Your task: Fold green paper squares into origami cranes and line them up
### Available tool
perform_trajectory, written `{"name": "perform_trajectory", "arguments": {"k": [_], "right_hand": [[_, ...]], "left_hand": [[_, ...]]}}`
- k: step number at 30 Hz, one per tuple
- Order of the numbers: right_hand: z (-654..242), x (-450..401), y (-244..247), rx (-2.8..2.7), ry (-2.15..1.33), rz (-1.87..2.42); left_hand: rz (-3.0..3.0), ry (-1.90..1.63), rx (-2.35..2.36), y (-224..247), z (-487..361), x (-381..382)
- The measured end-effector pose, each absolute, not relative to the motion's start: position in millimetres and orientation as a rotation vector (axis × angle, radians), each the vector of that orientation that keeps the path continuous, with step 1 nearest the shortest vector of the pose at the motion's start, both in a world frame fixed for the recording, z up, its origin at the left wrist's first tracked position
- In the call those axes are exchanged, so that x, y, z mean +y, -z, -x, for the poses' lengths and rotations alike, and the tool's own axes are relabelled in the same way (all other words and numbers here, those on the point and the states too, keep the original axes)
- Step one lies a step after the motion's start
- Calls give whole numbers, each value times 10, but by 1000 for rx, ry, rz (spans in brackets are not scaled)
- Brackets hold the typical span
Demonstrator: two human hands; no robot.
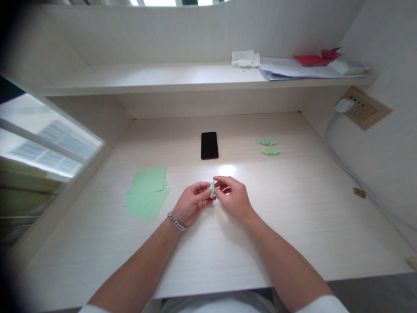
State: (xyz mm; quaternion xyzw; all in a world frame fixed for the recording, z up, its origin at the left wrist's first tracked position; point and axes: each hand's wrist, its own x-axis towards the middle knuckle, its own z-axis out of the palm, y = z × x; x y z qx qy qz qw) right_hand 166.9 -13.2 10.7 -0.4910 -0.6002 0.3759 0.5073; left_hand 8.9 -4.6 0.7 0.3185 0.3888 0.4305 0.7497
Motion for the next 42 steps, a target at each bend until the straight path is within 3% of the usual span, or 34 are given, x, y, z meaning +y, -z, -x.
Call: {"name": "perform_trajectory", "arguments": {"k": [42], "right_hand": [[-1660,-115,-87,-1366,-922,1185]], "left_hand": [[-692,-922,900,2,-98,-43]]}}
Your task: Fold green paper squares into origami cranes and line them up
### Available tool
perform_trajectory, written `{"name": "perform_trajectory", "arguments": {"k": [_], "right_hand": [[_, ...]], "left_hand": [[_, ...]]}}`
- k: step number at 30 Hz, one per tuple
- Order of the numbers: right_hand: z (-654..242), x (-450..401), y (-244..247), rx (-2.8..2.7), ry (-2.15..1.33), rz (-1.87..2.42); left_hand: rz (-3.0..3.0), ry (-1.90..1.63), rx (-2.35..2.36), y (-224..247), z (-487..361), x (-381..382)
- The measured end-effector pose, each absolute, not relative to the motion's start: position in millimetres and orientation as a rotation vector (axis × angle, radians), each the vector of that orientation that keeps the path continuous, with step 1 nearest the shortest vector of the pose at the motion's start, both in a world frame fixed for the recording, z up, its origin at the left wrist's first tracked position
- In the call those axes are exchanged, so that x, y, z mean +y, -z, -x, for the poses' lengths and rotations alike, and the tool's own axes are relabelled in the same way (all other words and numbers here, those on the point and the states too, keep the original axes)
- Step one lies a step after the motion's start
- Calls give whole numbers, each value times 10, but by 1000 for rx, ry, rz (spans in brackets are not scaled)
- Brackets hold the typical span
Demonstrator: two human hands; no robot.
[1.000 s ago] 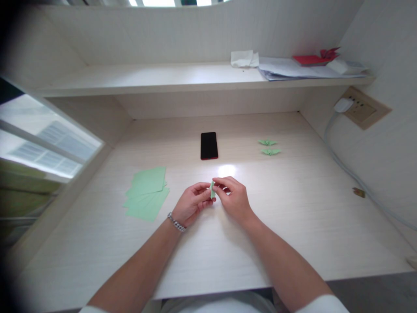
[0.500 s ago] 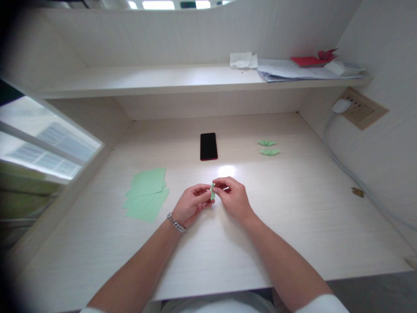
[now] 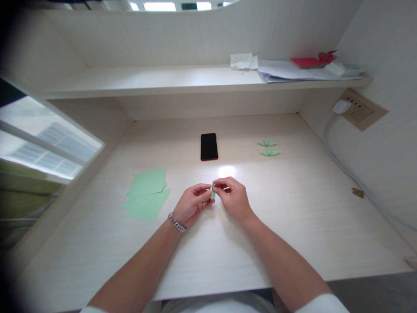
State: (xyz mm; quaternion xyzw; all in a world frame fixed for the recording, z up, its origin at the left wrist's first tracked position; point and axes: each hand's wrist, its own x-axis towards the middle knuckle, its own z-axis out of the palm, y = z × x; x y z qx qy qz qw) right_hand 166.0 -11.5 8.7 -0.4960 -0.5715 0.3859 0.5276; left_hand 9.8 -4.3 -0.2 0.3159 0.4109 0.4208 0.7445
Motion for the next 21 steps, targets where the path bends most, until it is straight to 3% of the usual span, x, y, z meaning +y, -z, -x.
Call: {"name": "perform_trajectory", "arguments": {"k": [9,21], "right_hand": [[-1748,-44,-70,-1370,-1128,1195],[-1817,-68,-156,-1602,-994,1223]], "left_hand": [[-709,-924,911,6,-110,-46],[-818,-943,965,58,-121,-48]]}}
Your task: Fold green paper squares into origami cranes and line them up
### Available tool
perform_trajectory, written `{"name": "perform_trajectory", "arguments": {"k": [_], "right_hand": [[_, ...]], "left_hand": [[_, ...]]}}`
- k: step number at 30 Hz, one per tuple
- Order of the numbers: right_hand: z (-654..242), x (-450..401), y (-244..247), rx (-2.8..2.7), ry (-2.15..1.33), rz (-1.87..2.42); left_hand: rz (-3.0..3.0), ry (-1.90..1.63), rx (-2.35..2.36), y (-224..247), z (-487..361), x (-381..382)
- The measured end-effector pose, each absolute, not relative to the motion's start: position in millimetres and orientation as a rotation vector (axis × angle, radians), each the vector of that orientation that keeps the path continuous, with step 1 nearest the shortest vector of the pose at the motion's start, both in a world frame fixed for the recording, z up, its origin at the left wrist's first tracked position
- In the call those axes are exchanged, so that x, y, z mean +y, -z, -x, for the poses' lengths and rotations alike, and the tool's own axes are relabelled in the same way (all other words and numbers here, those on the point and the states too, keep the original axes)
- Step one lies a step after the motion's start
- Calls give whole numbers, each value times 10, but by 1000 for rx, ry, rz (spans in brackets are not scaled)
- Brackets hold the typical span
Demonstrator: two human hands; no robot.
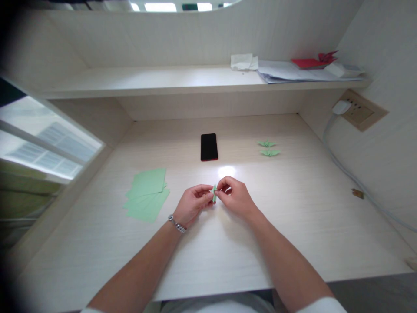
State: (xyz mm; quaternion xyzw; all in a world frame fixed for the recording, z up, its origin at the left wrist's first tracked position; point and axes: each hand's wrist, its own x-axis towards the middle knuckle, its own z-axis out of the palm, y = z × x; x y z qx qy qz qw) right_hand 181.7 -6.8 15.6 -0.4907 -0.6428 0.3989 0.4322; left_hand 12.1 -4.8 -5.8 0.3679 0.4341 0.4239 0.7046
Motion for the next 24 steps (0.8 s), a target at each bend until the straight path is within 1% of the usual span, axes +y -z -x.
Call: {"name": "perform_trajectory", "arguments": {"k": [7,13,24], "right_hand": [[-1818,-103,-184,-1779,-765,1174],[-1821,-121,-201,-1833,-646,1148],[-1819,-118,-187,-1839,-643,1112]], "left_hand": [[-964,-979,966,44,-119,-44],[-976,-1011,978,53,-123,-46],[-936,-1069,893,29,-137,-62]]}}
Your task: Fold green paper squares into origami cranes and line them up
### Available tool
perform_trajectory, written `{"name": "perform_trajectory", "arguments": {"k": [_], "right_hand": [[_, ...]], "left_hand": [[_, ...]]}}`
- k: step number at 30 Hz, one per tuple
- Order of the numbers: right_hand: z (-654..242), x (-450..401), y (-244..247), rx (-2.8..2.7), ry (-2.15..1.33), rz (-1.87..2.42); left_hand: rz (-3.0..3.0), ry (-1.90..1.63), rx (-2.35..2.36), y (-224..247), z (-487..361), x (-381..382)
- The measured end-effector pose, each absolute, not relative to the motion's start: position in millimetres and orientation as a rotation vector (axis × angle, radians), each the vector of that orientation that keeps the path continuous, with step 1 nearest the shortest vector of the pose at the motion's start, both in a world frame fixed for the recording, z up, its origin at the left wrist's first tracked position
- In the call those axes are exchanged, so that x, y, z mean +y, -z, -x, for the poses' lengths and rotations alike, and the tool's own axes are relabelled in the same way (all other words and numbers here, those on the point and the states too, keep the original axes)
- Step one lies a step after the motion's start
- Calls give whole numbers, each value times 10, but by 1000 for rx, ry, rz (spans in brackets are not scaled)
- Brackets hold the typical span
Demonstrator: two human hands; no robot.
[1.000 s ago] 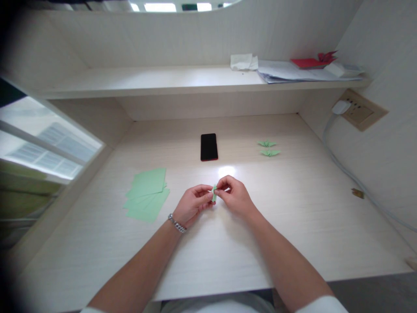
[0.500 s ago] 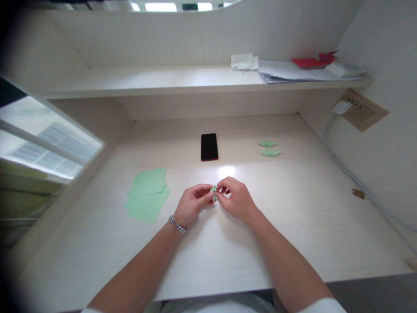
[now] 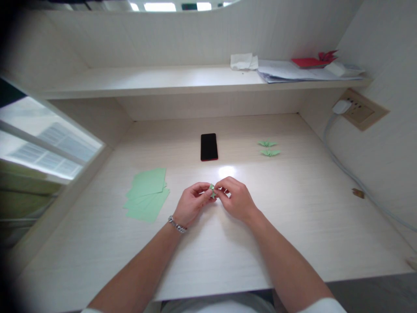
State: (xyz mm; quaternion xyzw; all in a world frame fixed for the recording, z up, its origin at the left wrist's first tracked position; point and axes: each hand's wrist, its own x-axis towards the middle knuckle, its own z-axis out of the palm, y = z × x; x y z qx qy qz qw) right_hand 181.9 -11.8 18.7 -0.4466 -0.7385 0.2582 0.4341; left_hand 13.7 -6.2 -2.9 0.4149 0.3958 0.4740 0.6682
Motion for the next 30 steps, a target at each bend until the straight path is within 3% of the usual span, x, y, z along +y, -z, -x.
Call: {"name": "perform_trajectory", "arguments": {"k": [30], "right_hand": [[-1732,-126,-167,-1584,-898,1194]], "left_hand": [[-967,-1188,912,66,-157,-45]]}}
